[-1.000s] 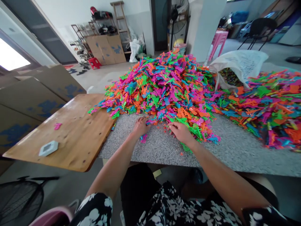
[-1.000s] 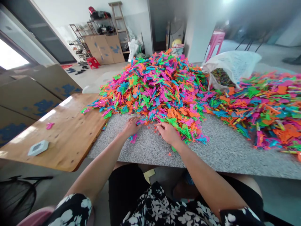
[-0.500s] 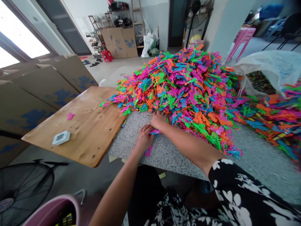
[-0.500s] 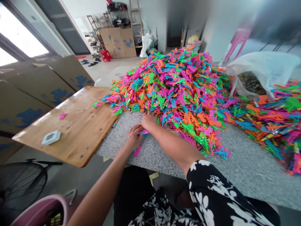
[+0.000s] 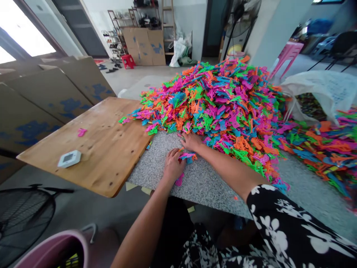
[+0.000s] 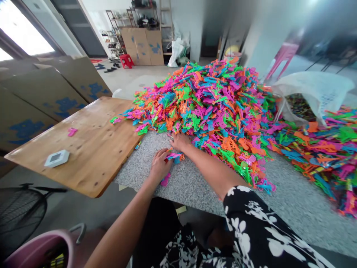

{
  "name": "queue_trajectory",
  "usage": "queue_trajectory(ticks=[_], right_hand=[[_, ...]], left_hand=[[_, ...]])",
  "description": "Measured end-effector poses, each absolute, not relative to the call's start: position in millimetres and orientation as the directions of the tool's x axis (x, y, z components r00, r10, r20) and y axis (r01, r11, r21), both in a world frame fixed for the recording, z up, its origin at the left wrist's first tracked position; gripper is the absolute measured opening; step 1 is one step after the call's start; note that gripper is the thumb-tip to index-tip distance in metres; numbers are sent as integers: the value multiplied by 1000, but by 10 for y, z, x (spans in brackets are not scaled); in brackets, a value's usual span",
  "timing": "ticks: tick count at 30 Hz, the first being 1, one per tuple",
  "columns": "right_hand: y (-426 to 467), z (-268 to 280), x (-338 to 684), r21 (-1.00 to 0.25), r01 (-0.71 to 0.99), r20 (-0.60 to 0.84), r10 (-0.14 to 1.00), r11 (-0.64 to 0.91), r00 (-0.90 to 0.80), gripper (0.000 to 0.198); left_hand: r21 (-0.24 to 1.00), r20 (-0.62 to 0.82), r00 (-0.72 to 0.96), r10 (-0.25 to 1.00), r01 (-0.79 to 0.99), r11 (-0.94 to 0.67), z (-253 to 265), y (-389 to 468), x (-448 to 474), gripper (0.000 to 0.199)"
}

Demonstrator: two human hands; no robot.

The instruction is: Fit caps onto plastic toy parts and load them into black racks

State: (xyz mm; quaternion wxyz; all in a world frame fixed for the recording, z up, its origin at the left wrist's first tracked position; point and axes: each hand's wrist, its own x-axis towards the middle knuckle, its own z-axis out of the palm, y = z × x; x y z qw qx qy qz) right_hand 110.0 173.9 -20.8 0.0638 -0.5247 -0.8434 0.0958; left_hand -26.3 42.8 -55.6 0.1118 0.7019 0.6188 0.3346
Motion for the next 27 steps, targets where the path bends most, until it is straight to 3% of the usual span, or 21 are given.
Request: queue_trajectory(ticks=[6, 11, 14, 17, 19, 22, 24, 27], right_hand=[[1296, -141, 1614, -330, 699, 21, 746, 634, -666, 22], [1080, 61, 1962, -499, 681, -72, 757, 536, -649, 18], [1054, 182, 2040, -462, 758, -71, 833, 461, -549, 21], [1086, 269, 1985, -350, 891, 12, 952, 290, -305, 25], [1135, 295, 1834, -308, 925, 92, 975, 222, -203, 30], [1238, 278, 1403, -299, 897, 123, 945, 326, -302, 33], [1305, 236, 1035, -313, 861, 40, 912, 400, -409, 32], [1370, 162, 553, -356, 849, -75, 894, 390, -442, 39]], left_hand=[[635, 388, -87, 918, 747, -197, -617, 416, -294, 25], [743, 363, -203, 909, 652, -151, -566, 435, -314, 30], [832, 295, -307, 905, 549, -84, -546, 452, -340, 37], [928, 179, -444, 878, 373, -1, -539, 460, -403, 40], [982, 101, -491, 865, 191, -6, -513, 448, -463, 40], [993, 10, -495, 869, -97, -67, -416, 370, -564, 40], [972, -54, -468, 882, -226, -61, -322, 270, -631, 41], [941, -147, -401, 904, -337, 3, -181, 78, -730, 41]])
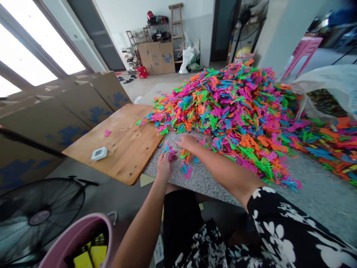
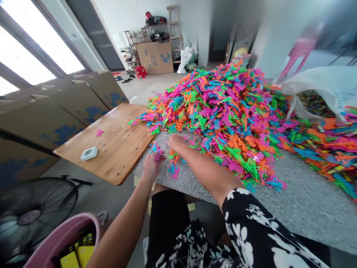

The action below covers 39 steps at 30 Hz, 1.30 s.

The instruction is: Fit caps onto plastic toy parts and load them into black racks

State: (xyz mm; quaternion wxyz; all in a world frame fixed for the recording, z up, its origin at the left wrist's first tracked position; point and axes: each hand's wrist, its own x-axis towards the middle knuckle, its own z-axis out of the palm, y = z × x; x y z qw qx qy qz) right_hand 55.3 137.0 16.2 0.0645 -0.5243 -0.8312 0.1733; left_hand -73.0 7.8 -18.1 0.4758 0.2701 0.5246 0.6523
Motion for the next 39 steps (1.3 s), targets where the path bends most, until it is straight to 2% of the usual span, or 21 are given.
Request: queue_trajectory(ticks=[2, 5, 7, 9, 11, 13, 14, 18, 21, 24, 29, 32, 35, 39], right_hand=[[1383, 124, 376, -387, 850, -98, 901, 357, -423, 42], [1339, 99, 354, -412, 845, -74, 912, 341, -404, 32], [1235, 97, 464, -515, 799, -17, 928, 311, -372, 25], [1050, 98, 630, -751, 617, 4, 935, 237, -355, 19], [798, 102, 816, -953, 282, -10, 922, 109, -387, 19], [528, 116, 988, -1000, -9, 7, 903, 3, -430, 28], [407, 128, 1064, -994, -104, 23, 902, -24, -431, 33], [107, 184, 1307, -968, -247, 56, 921, -44, -385, 44], [28, 198, 1456, -964, -265, 64, 943, -26, -328, 42], [-29, 177, 1576, -971, -235, 109, 957, 45, -268, 37], [-136, 140, 1721, -969, -55, 246, 957, 240, -152, 31], [-181, 143, 1795, -906, 97, 405, 910, 413, -93, 27], [-214, 150, 1847, -787, 225, 578, 814, 574, -56, 26], [-288, 156, 1850, -709, 272, 667, 744, 651, -42, 27]], left_hand=[[928, -176, -375, 910, -372, 27, -108, -48, -794, 39], [929, -178, -378, 909, -368, 29, -40, -182, -867, 39], [934, -172, -406, 898, -356, 18, -10, -220, -873, 40], [936, -157, -433, 887, -352, -6, 21, -214, -819, 40], [929, -135, -427, 894, -367, -35, 66, -179, -699, 39], [918, -112, -382, 917, -394, -52, 127, -137, -529, 37], [911, -103, -354, 929, -409, -54, 162, -119, -436, 36], [884, -108, -237, 965, -467, -16, 296, -94, -108, 36], [888, -106, -185, 977, -459, 10, 350, -110, 53, 36], [890, -96, -203, 974, -456, -7, 364, -126, 172, 34], [881, -83, -211, 974, -471, -27, 393, -148, 346, 34], [852, -89, -194, 977, -522, -26, 435, -172, 437, 33], [836, -81, -183, 980, -547, -33, 465, -191, 514, 32], [831, -56, -227, 972, -551, -80, 460, -214, 617, 32]])
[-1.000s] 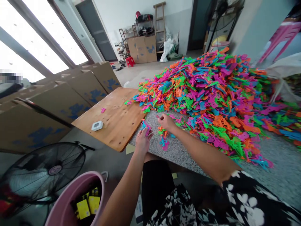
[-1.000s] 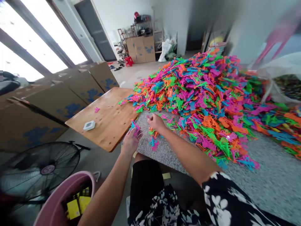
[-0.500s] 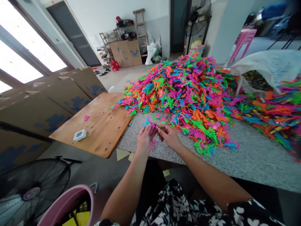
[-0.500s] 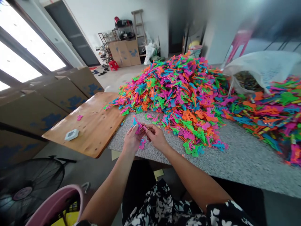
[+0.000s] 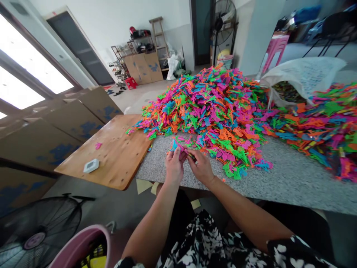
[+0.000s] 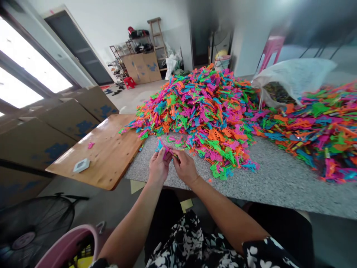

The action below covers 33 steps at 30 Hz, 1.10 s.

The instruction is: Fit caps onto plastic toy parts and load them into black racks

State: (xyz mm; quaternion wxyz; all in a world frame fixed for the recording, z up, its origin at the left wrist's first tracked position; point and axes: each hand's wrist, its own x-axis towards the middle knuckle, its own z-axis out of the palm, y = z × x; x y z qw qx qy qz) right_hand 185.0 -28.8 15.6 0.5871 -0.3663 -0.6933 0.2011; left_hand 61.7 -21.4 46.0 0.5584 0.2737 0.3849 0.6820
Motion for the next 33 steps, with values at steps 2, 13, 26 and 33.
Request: queue_trajectory(ticks=[2, 13, 26, 33], right_hand=[[-346, 155, 1818, -723, 267, 653, 757, 637, -39, 28], [-112, 205, 2603, -948, 260, 238, 950, 182, 201, 24], [344, 28, 2333, -783, 585, 102, 972, 211, -213, 25], [626, -201, 1858, -332, 881, -40, 928, 337, -370, 37]], left_hand=[[831, -47, -267, 963, -546, -110, 434, -238, 680, 34], [996, -88, -333, 939, -9, 90, 76, 45, 240, 39], [152, 54, -255, 966, 958, 244, -165, 699, -1001, 58], [128, 116, -347, 931, 934, 333, -101, 746, -1089, 44]])
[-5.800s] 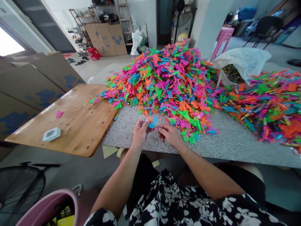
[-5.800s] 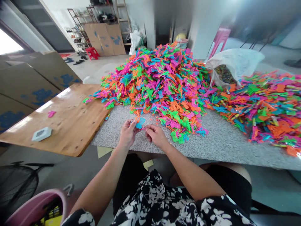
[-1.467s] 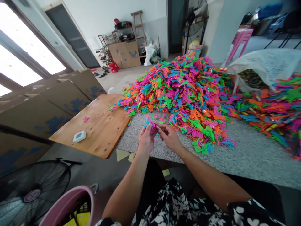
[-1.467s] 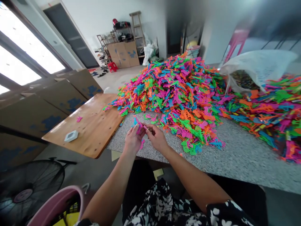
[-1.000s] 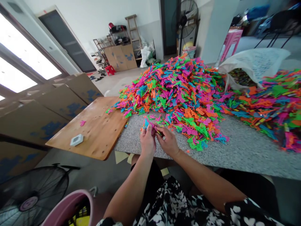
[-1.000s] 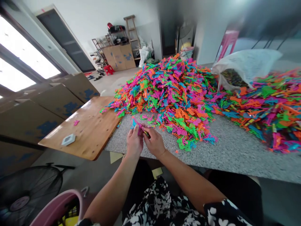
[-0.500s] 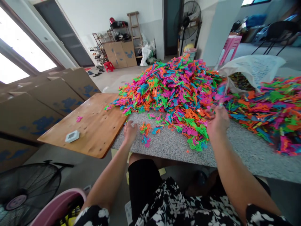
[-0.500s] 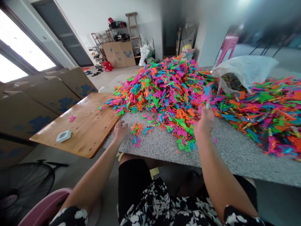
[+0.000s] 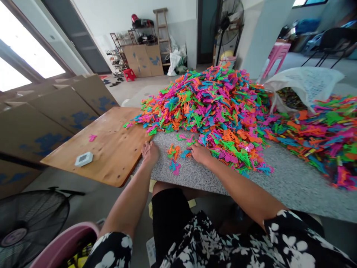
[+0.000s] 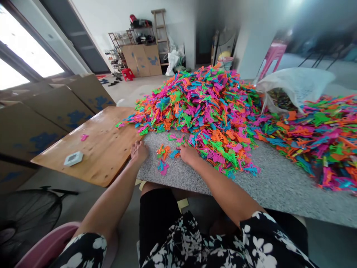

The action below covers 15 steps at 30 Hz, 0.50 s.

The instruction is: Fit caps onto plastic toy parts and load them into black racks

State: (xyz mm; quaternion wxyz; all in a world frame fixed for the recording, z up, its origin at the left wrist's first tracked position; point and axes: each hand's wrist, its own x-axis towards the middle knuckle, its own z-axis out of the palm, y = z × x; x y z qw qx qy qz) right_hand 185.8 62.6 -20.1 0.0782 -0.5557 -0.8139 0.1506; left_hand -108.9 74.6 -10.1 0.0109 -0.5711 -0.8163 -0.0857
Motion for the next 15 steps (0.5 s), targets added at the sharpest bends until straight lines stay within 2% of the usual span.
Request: queue_trajectory(ticks=[4, 7, 9, 12, 15], right_hand=[[719, -192, 1890, -368, 898, -90, 952, 242, -293, 29], [742, -216, 1916, -426, 888, -113, 963, 174, -243, 21], [729, -255, 1937, -473, 867, -77, 974, 154, -214, 17], [664, -318, 1976, -565, 813, 14, 988, 137, -157, 16], [563, -344, 2006, -611, 783, 30, 991, 119, -128, 16]], left_hand=[[183, 67, -395, 916, 908, 378, -34, 760, -1209, 41], [235, 35, -355, 934, 912, 337, -61, 711, -1173, 41], [254, 30, -297, 954, 926, 280, -99, 645, -1054, 39], [288, 93, -204, 974, 943, 170, -140, 493, -731, 36], [335, 215, -85, 973, 942, 8, -156, 313, -305, 36]])
